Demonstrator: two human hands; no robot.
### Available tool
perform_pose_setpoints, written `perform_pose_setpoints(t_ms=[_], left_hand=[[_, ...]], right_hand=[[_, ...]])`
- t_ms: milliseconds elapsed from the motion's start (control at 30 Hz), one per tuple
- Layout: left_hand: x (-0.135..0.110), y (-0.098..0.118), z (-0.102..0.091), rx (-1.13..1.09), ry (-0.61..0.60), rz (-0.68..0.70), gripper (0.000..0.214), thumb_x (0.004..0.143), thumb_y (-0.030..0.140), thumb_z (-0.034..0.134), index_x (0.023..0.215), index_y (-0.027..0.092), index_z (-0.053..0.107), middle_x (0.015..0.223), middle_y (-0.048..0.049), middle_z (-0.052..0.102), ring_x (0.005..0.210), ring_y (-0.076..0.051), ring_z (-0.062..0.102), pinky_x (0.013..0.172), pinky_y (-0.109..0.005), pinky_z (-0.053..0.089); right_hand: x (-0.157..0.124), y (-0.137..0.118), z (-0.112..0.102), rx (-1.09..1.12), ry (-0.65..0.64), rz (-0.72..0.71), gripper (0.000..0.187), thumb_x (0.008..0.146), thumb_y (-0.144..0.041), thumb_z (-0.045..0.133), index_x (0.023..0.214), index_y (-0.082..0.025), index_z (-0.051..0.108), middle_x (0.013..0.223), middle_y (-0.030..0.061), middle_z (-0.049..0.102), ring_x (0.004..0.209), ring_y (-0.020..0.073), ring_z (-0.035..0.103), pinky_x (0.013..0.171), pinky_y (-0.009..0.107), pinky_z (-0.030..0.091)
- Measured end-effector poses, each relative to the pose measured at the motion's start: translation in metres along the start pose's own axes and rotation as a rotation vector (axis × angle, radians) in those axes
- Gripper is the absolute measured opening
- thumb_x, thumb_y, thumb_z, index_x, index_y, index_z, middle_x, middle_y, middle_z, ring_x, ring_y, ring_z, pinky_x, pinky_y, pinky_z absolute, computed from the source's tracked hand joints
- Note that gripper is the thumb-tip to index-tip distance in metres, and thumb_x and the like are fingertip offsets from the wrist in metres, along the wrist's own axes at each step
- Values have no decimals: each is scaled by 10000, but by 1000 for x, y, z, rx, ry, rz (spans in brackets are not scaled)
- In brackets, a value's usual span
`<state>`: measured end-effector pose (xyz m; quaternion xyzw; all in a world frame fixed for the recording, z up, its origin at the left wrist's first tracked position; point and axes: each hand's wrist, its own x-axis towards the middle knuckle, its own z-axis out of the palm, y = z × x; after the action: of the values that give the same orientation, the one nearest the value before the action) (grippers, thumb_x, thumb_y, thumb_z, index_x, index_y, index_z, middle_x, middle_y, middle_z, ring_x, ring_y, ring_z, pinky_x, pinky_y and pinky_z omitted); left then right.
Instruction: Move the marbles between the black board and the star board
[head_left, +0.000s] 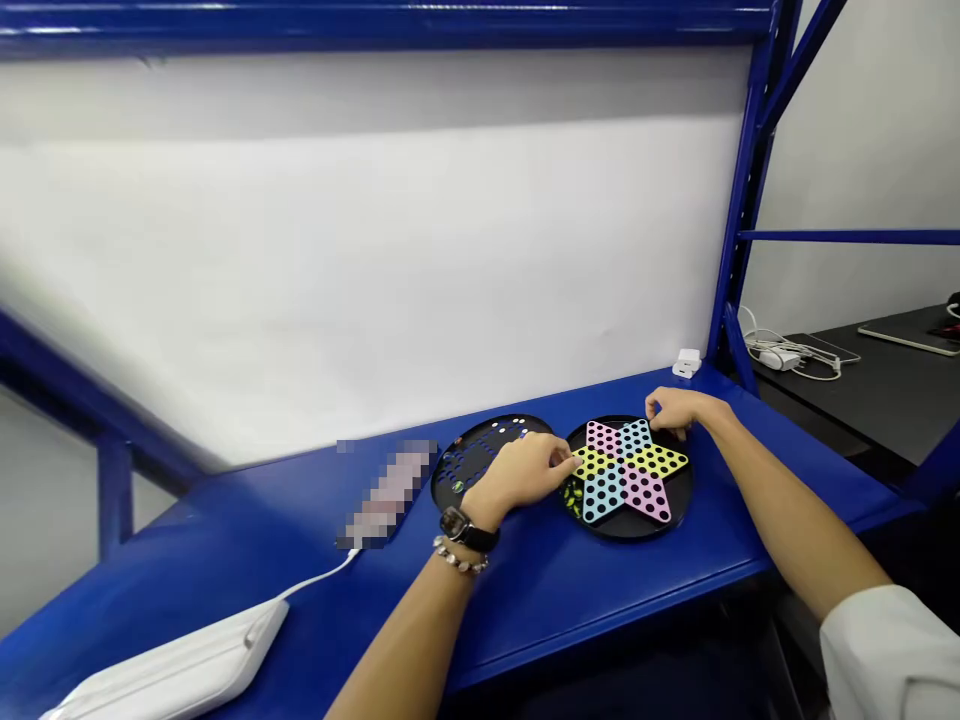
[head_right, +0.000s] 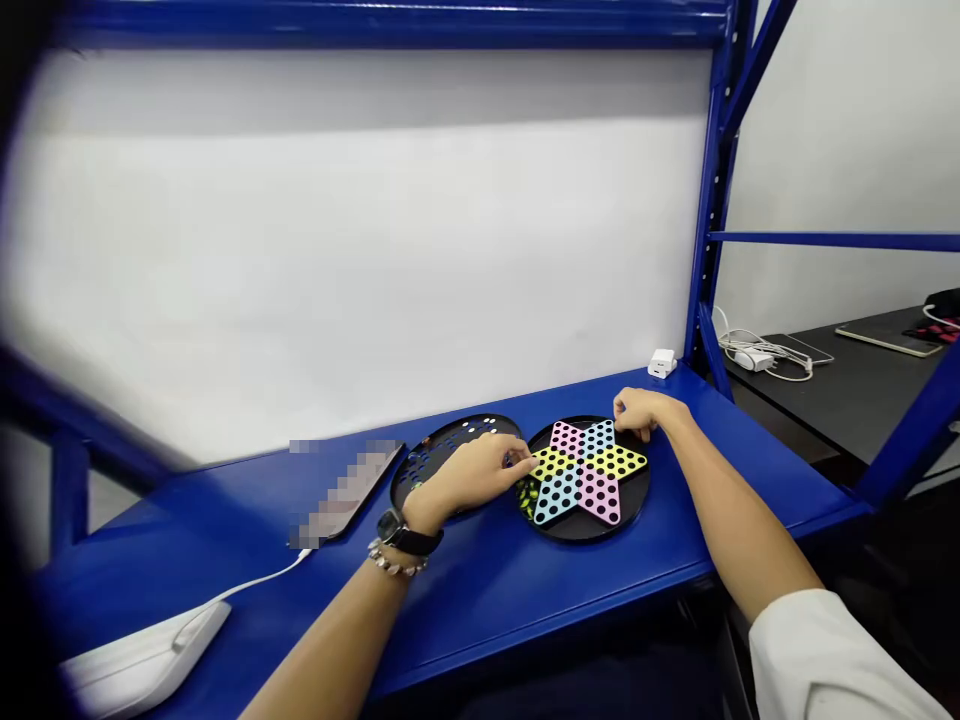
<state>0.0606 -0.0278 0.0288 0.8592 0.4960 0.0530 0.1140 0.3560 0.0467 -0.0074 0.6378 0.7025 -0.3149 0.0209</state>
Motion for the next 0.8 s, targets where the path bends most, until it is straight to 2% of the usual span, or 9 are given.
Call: perform_pose_setpoints(t_ms=[100,167,267,400,500,700,800], left_hand=[[0,6,9,135,66,-71,322,918,450,469,909,238,712,941,-46,737,839,-220,674,693,-298,465],[-1,5,14,187,84,-107,318,920,453,471,917,234,702,974,-57,728,852,-225,673,703,-302,471],[-3,7,19,235,87,-145,328,929,460,461,921,222,687,986,-74,720,868,-242,677,728,-322,481],[-9,21,29,275,98,-168,419,961,486,387,992,171,662,1010,-132,700,888,-275,676,747,-360,496],[-12,34,40,314,112,-208,426,981,408,342,1052,118,646,989,-172,682,881,-290,673,705,-361,504],[-16,37,50,392,22,-20,398,951,149,293,932,136,690,971,-181,669,842,-301,672,644,-372,502],[-17,33,49,383,23,-27,403,951,136,290,959,128,693,934,-175,684,821,-300,679,647,-380,502]], right_hand=[[0,7,-3,-22,-119,45,77,754,-212,603,801,-203,541,494,7,636,502,190,659,510,244,453],[0,11,-5,-33,-151,51,73,767,-224,596,777,-200,528,500,14,647,509,193,670,522,249,463],[-1,11,-6,-31,-169,41,90,805,-260,567,770,-199,510,548,24,676,531,192,686,524,246,457],[-1,7,-4,-54,-170,43,139,836,-287,547,747,-198,489,563,41,679,548,202,695,510,245,438],[-2,4,-3,-85,-155,41,145,846,-284,531,741,-198,482,547,39,667,554,205,697,507,243,432],[-3,3,-3,-107,-141,40,141,846,-294,525,750,-196,491,531,28,650,550,199,690,495,228,414],[1,5,-2,-109,-145,38,116,834,-278,524,757,-193,503,518,31,643,558,208,693,486,229,413]])
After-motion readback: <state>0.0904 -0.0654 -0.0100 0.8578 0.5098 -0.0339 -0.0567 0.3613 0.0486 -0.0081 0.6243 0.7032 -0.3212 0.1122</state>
